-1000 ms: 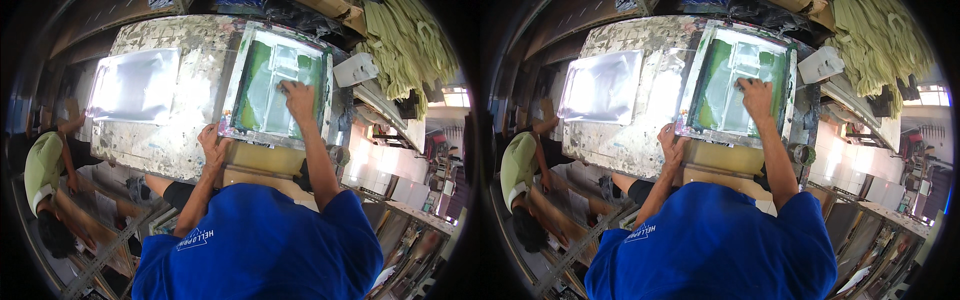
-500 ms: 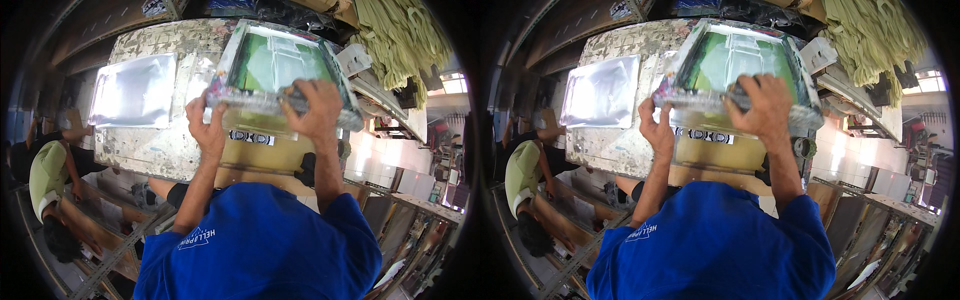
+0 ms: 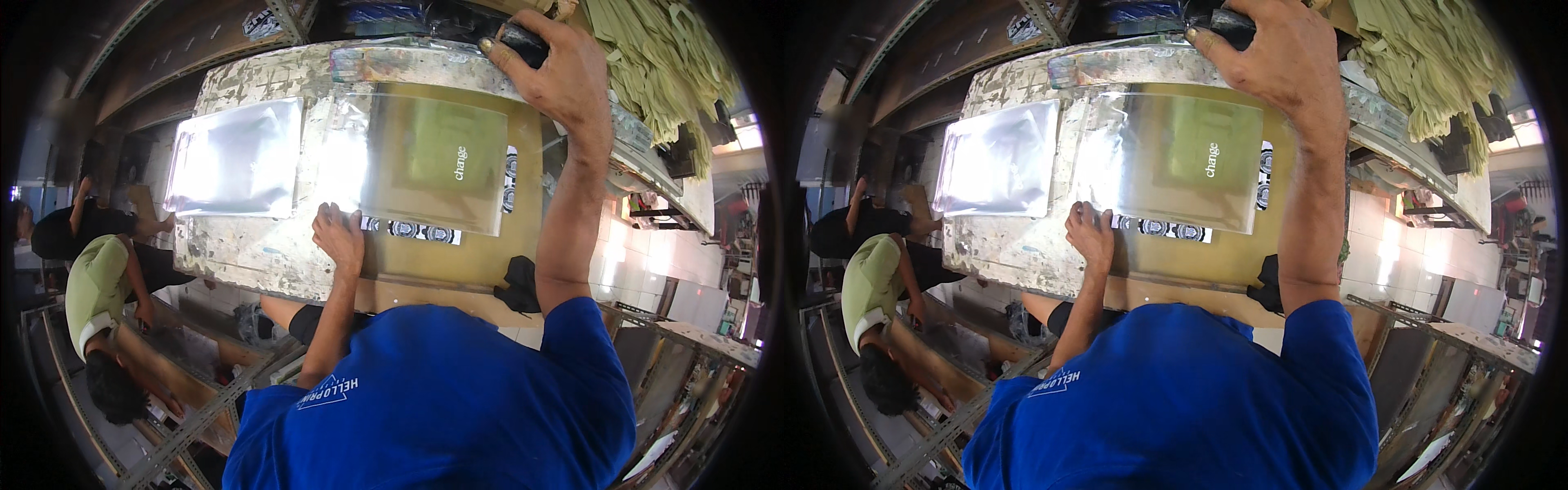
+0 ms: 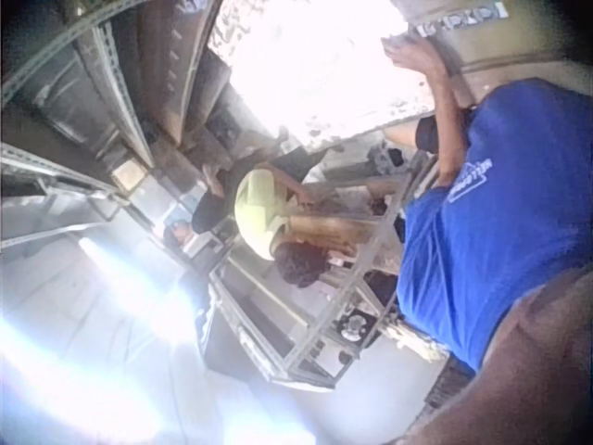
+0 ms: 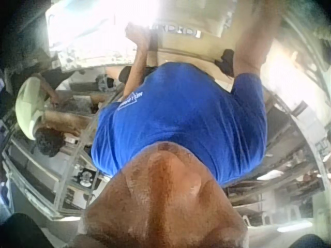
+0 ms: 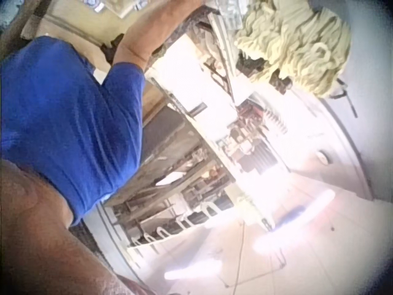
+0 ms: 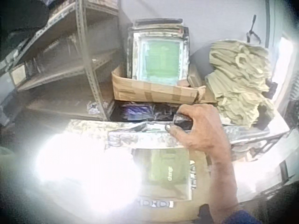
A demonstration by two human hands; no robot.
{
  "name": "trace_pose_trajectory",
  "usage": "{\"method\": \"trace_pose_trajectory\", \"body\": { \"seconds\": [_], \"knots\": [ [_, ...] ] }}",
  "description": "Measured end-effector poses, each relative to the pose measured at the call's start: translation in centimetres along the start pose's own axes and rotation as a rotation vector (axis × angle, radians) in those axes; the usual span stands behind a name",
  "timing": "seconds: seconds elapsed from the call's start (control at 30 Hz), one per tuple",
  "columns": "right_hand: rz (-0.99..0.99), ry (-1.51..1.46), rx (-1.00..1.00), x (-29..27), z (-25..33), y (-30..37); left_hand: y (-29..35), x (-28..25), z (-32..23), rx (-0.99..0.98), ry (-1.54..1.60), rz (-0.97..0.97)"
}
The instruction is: The person performs screen printing by spreading ink across a mesh stencil using a squeegee, then aligns and presses the stencil onto plastic sheets.
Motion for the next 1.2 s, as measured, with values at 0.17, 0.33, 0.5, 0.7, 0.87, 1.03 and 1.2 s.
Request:
{"method": "trace_pose_trajectory", "body": {
  "seconds": [0.17, 0.33, 0.5, 0.7, 0.87, 1.03, 1.2],
  "knots": [
    [0.016, -0.019, 0.005, 0.0, 0.1, -0.2, 0.2, 0.5, 0.1, 0.062, 0.034, -0.078],
    [-0.016, 0.008, -0.045, 0.3, 0.2, 0.0, 0.2, 0.0, 0.1, 0.043, 0.036, -0.085],
    [-0.012, -0.047, -0.007, -0.3, 0.3, 0.1, -0.4, -0.7, -1.1, 0.083, 0.060, -0.128],
    [0.001, -0.050, -0.052, -0.8, 1.2, -0.1, -0.1, -0.8, -1.2, 0.056, 0.194, -0.150],
    [-0.005, -0.069, -0.074, -0.9, 1.6, -0.4, -0.9, -1.8, -2.1, -0.025, 0.450, -0.201],
    [-0.004, -0.079, -0.063, -1.0, 1.5, -0.3, -2.2, -3.5, -3.9, -0.029, 0.616, -0.219],
    [-0.007, -0.071, -0.059, -0.8, 1.4, -0.2, -3.3, -5.1, -5.3, -0.089, 0.768, -0.189]
  ]
}}
Point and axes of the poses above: each hand's wrist, its own y-axis away from the middle knuckle, its own x-axis out of the palm, z = x × y, the point moved 9 cm from there along -y, towards the middle knuckle, and after that the axes turned 3 degrees about -x, right-handed, at the moved point
